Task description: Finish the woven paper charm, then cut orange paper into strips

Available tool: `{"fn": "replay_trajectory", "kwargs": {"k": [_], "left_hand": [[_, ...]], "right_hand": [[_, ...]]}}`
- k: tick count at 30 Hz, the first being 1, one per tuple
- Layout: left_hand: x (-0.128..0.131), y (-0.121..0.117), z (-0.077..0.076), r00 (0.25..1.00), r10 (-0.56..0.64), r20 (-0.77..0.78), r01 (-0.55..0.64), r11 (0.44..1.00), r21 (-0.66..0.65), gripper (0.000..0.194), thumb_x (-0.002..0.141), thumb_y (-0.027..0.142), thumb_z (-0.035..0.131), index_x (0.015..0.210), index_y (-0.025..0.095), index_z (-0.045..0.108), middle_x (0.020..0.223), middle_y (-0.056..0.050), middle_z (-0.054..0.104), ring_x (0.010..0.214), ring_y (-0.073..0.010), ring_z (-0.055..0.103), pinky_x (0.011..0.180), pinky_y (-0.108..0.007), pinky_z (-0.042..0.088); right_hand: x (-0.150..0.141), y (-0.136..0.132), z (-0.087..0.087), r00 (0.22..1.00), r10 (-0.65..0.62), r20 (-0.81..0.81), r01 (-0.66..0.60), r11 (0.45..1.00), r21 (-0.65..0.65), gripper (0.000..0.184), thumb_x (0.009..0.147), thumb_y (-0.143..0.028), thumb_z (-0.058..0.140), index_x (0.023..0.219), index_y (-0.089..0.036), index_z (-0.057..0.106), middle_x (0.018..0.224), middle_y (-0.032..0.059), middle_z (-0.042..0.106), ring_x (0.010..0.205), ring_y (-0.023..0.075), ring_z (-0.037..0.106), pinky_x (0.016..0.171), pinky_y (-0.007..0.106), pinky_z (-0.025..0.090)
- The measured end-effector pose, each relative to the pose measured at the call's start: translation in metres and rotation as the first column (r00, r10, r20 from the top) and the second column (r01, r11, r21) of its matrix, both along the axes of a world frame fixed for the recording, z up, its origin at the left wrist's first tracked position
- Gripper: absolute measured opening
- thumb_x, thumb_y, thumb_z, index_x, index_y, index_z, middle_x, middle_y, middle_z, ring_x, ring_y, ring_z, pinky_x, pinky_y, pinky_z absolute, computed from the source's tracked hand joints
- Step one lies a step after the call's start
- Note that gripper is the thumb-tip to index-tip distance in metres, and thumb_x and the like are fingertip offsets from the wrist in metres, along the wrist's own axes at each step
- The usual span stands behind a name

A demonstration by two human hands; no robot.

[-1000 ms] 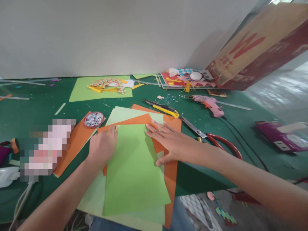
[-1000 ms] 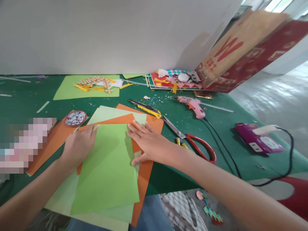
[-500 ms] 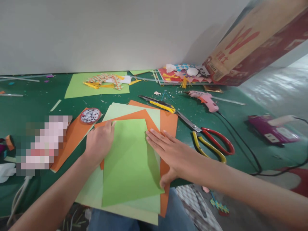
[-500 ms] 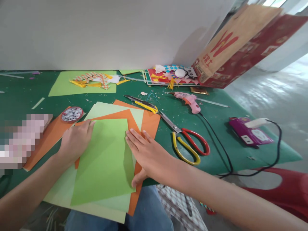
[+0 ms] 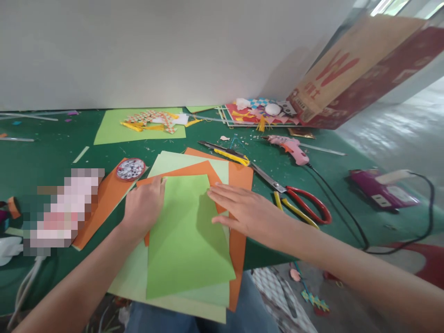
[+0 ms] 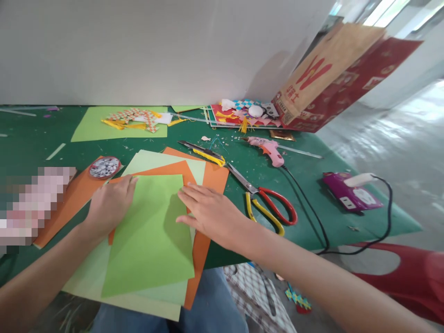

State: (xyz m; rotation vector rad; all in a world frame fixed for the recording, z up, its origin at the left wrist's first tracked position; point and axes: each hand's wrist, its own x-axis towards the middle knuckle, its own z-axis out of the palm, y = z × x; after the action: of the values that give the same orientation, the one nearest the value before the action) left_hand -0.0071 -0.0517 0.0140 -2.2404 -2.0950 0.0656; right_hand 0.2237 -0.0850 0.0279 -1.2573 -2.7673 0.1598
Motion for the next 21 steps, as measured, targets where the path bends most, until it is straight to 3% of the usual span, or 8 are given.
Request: {"fn": "replay_trajectory", "kwargs": {"k": [3, 10, 16, 21], "left_hand": [[0.0, 0.0, 0.001, 1.0, -0.002, 0.012, 0.002, 1.0, -0.001, 0.039, 0.095, 0.032, 0.026, 0.099, 0.015, 0.061, 0.063, -0.008, 0.064, 0.061, -0.0271, 0.063, 0.05, -0.029, 0.033], [0.0, 0.0, 0.0, 1.0, 0.01, -0.016, -0.01, 1.0, -0.006, 0.038, 0.095, 0.032, 0.027, 0.102, 0.016, 0.06, 0.062, -0.007, 0.063, 0.061, -0.027, 0.063, 0.051, -0.029, 0.032], [-0.002, 0.0, -0.002, 0.999, 0.001, -0.035, 0.0, 1.0, 0.013, 0.037, 0.096, 0.032, 0.027, 0.1, 0.016, 0.06, 0.06, -0.007, 0.062, 0.058, -0.0262, 0.061, 0.049, -0.028, 0.028], [0.0, 0.0, 0.0, 0.999, 0.007, -0.04, -0.007, 1.0, -0.01, 0.037, 0.096, 0.032, 0.028, 0.098, 0.016, 0.061, 0.061, -0.007, 0.063, 0.058, -0.025, 0.061, 0.049, -0.028, 0.028]], "right_hand": [[-0.008, 0.015, -0.007, 0.999, -0.046, -0.015, 0.047, 0.997, 0.061, 0.039, 0.094, -0.031, 0.04, 0.122, -0.012, 0.059, 0.125, 0.0109, 0.061, 0.119, 0.0236, 0.054, 0.1, 0.039, 0.046], [-0.01, 0.014, -0.034, 0.999, -0.035, 0.018, 0.032, 0.985, 0.167, 0.042, 0.095, -0.017, 0.029, 0.13, -0.012, 0.052, 0.139, 0.0082, 0.046, 0.133, 0.0216, 0.036, 0.109, 0.046, 0.034], [-0.007, 0.009, -0.033, 0.999, -0.044, 0.018, 0.039, 0.978, 0.205, 0.041, 0.096, -0.018, 0.028, 0.125, -0.015, 0.057, 0.132, 0.0061, 0.053, 0.133, 0.0209, 0.035, 0.109, 0.049, 0.033], [0.0, 0.016, -0.029, 0.999, 0.042, -0.016, -0.039, 0.981, 0.191, 0.04, 0.097, -0.022, 0.03, 0.114, -0.017, 0.065, 0.122, 0.0038, 0.062, 0.131, 0.0212, 0.039, 0.111, 0.047, 0.032]]}}
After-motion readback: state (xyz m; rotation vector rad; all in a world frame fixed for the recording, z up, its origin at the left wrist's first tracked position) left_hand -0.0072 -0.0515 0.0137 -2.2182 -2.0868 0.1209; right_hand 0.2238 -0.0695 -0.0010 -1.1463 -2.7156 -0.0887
